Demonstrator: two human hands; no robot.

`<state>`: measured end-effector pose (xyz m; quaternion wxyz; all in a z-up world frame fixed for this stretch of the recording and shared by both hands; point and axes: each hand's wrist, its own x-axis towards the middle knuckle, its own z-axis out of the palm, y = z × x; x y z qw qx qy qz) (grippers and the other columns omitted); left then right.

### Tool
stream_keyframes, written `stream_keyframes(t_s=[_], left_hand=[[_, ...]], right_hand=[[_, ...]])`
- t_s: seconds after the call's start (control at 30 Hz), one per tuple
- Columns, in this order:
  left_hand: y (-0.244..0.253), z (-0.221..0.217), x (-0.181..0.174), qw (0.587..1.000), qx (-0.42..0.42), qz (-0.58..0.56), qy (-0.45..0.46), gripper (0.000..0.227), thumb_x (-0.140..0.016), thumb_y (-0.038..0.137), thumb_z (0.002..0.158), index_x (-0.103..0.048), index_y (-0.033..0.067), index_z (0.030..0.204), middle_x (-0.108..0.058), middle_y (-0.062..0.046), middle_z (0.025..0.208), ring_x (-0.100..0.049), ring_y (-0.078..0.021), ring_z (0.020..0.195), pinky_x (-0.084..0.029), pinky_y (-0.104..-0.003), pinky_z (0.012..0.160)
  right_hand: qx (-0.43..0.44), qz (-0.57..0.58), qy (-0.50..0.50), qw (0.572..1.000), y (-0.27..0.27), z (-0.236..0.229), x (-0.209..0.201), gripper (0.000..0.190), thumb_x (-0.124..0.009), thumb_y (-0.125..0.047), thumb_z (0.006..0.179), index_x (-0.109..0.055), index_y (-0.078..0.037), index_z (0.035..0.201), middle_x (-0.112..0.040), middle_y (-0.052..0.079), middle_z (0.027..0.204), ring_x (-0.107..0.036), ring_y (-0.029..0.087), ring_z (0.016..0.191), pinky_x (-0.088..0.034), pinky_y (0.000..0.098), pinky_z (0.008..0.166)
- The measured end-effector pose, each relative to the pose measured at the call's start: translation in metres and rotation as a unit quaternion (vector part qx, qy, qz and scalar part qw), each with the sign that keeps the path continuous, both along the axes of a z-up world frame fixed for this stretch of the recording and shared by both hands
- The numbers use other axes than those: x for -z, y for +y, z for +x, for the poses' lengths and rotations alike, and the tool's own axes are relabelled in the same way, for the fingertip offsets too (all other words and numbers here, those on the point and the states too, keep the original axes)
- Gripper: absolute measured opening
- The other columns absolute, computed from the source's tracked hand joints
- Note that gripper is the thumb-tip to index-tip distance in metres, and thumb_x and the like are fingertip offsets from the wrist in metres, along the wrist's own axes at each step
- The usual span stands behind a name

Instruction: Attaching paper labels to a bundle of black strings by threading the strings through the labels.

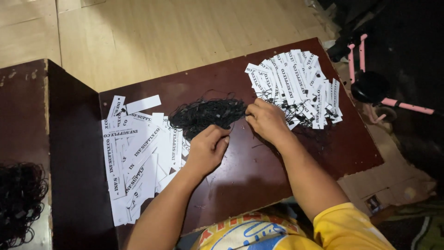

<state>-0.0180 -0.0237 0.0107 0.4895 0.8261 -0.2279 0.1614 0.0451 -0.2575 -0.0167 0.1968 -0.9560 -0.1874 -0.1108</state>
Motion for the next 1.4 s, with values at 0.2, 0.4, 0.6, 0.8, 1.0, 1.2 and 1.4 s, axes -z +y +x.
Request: stream_keyframes(t_s=[0.2,0.4,0.6,0.8,1.0,1.2,1.4], left_hand=[[0.000,0.003,0.026,0.999,0.021,0.025,0.012,0.010,-0.071,0.018,0.090,-0.074,0.0163,0.100,-0.070,-0.005,0.087,-0.072,-0.0310,0.083,-0.058,-0.039,0.073],[0.000,0.002,0.015,0.999,0.031,0.010,0.012,0.012,-0.070,0.014,0.089,-0.074,0.0121,0.100,-0.070,-0.009,0.087,-0.072,-0.0354,0.082,-0.058,-0.040,0.070],[0.001,0.001,0.021,0.999,0.013,-0.028,0.042,0.015,-0.071,0.009,0.088,-0.073,0.0105,0.102,-0.070,-0.010,0.089,-0.072,-0.0357,0.083,-0.058,-0.040,0.071],[0.000,0.003,0.028,1.000,0.008,0.001,0.019,0.014,-0.071,0.012,0.088,-0.073,0.0116,0.101,-0.069,-0.008,0.090,-0.072,-0.0332,0.082,-0.058,-0.038,0.071],[-0.002,0.001,0.024,1.000,0.006,0.005,-0.010,0.014,-0.071,0.013,0.088,-0.072,0.0114,0.102,-0.068,-0.008,0.095,-0.071,-0.0341,0.085,-0.059,-0.041,0.072],[-0.011,-0.010,0.002,0.996,0.040,-0.006,0.083,0.028,-0.070,0.015,0.088,-0.065,0.0102,0.115,-0.061,-0.013,0.135,-0.069,-0.0430,0.099,-0.058,-0.052,0.079],[-0.019,0.004,0.027,0.963,0.038,-0.072,0.257,0.051,-0.071,0.013,0.087,-0.055,0.0129,0.135,-0.074,-0.010,0.091,-0.071,-0.0296,0.074,-0.054,-0.038,0.069]], right_hand=[[-0.007,-0.030,-0.008,1.000,-0.002,0.004,0.014,0.011,-0.070,-0.023,0.089,-0.064,-0.014,0.086,-0.056,0.005,0.079,-0.066,0.032,0.075,-0.053,0.0420,0.065],[-0.015,-0.073,-0.033,0.997,-0.003,0.005,0.025,0.015,-0.065,-0.027,0.089,-0.056,-0.015,0.085,-0.055,0.006,0.080,-0.068,0.033,0.078,-0.054,0.0440,0.066],[-0.009,-0.013,-0.007,1.000,-0.009,0.006,0.027,0.010,-0.062,-0.021,0.091,-0.056,-0.016,0.085,-0.057,0.005,0.073,-0.069,0.033,0.075,-0.054,0.0436,0.065],[0.006,0.070,0.052,0.996,-0.005,0.001,-0.005,0.019,-0.064,-0.010,0.092,-0.065,-0.013,0.111,-0.075,0.009,0.094,-0.073,0.035,0.093,-0.056,0.0488,0.084],[-0.013,0.224,0.075,0.972,-0.001,0.000,-0.019,0.017,-0.063,0.000,0.093,-0.074,-0.012,0.096,-0.074,0.006,0.091,-0.075,0.024,0.082,-0.058,0.0382,0.079],[-0.062,0.311,0.280,0.906,0.018,-0.017,-0.037,0.019,-0.068,0.006,0.084,-0.077,-0.003,0.099,-0.072,0.012,0.084,-0.072,0.019,0.074,-0.058,0.0357,0.074],[-0.062,0.333,0.278,0.899,0.007,-0.010,-0.022,0.022,-0.074,0.005,0.082,-0.072,0.001,0.104,-0.070,0.009,0.077,-0.068,0.016,0.069,-0.056,0.0334,0.069]])
